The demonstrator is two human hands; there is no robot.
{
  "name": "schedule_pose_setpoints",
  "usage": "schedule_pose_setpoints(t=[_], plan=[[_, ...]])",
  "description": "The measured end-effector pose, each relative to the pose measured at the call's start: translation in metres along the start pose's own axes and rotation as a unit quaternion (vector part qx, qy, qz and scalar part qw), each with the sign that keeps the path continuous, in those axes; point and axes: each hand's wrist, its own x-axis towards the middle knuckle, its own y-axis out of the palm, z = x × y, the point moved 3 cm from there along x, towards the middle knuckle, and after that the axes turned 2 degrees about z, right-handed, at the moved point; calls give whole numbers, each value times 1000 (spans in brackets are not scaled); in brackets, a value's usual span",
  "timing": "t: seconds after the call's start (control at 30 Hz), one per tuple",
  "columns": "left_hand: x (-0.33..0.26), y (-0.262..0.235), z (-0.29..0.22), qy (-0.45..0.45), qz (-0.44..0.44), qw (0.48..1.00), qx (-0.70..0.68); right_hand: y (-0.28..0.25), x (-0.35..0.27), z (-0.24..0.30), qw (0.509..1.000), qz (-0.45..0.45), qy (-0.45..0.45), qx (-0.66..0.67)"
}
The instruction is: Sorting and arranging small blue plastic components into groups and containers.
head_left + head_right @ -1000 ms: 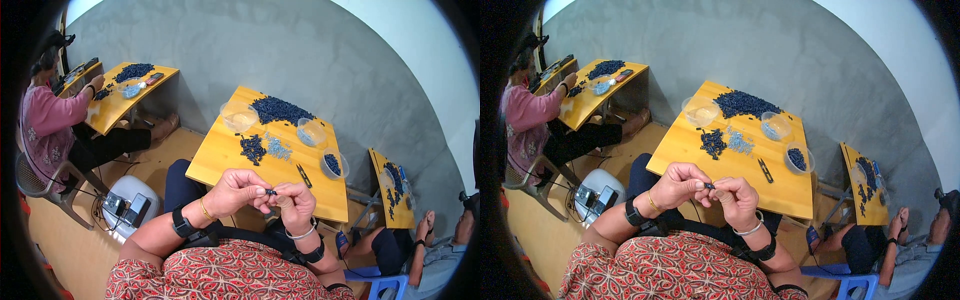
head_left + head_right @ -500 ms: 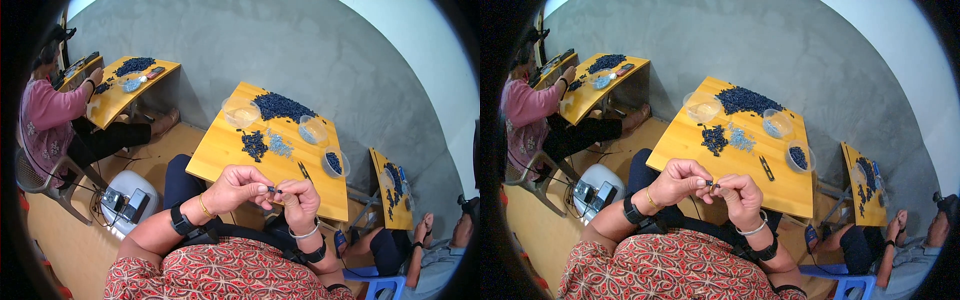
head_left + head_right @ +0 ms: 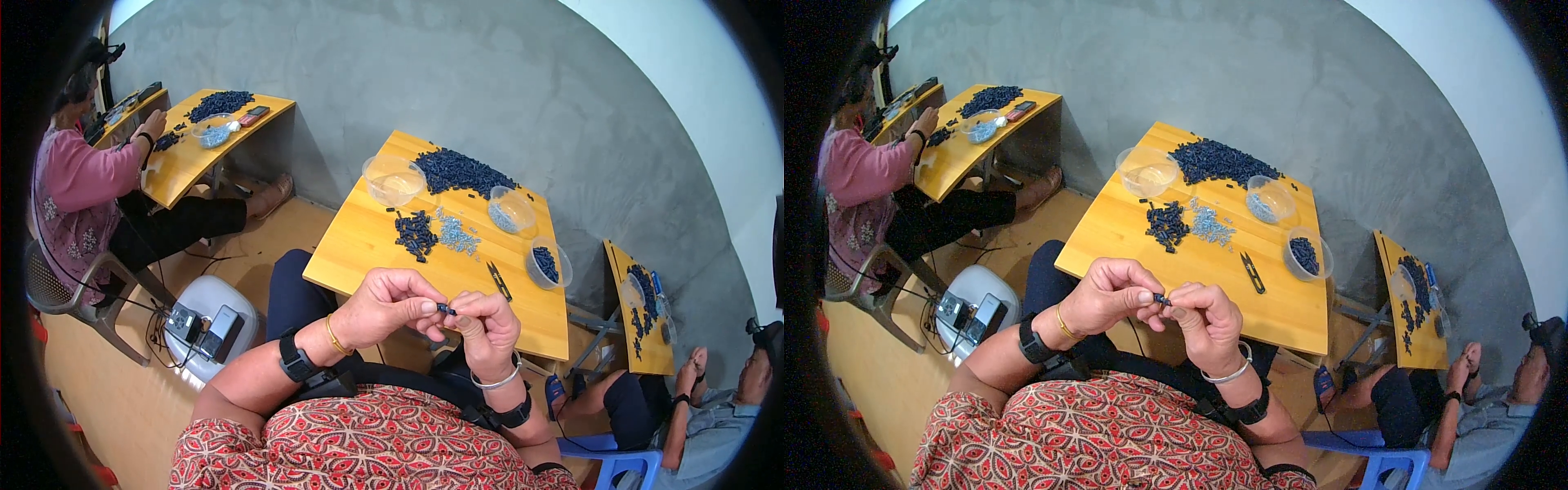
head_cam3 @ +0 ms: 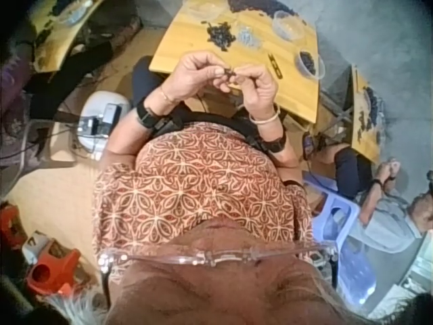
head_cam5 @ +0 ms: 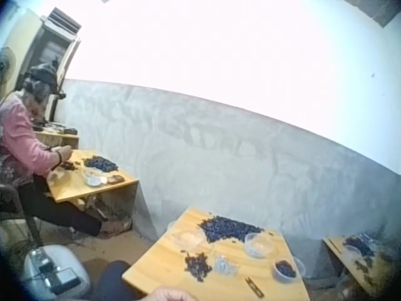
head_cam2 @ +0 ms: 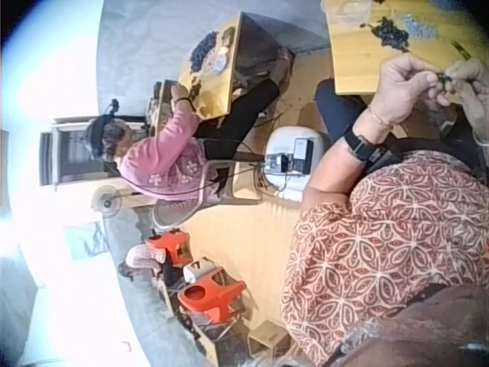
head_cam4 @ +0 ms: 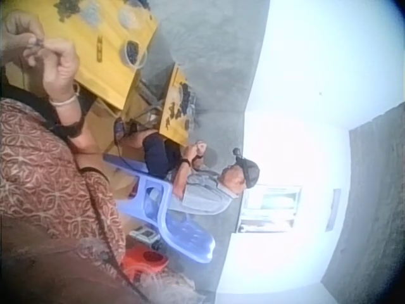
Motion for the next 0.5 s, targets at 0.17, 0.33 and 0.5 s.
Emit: schedule_pose_setpoints(t=[0.17, 0.33, 0.5], plan=[[1, 0, 1, 12, 12, 1000, 6, 0, 0, 0, 1000, -2, 0, 0], [1, -2, 0, 13, 19, 1000, 13, 2, 2, 2, 999, 20, -9, -28], [0, 2, -6, 18, -16, 999, 49, 4, 6, 10, 992, 36, -42, -115]])
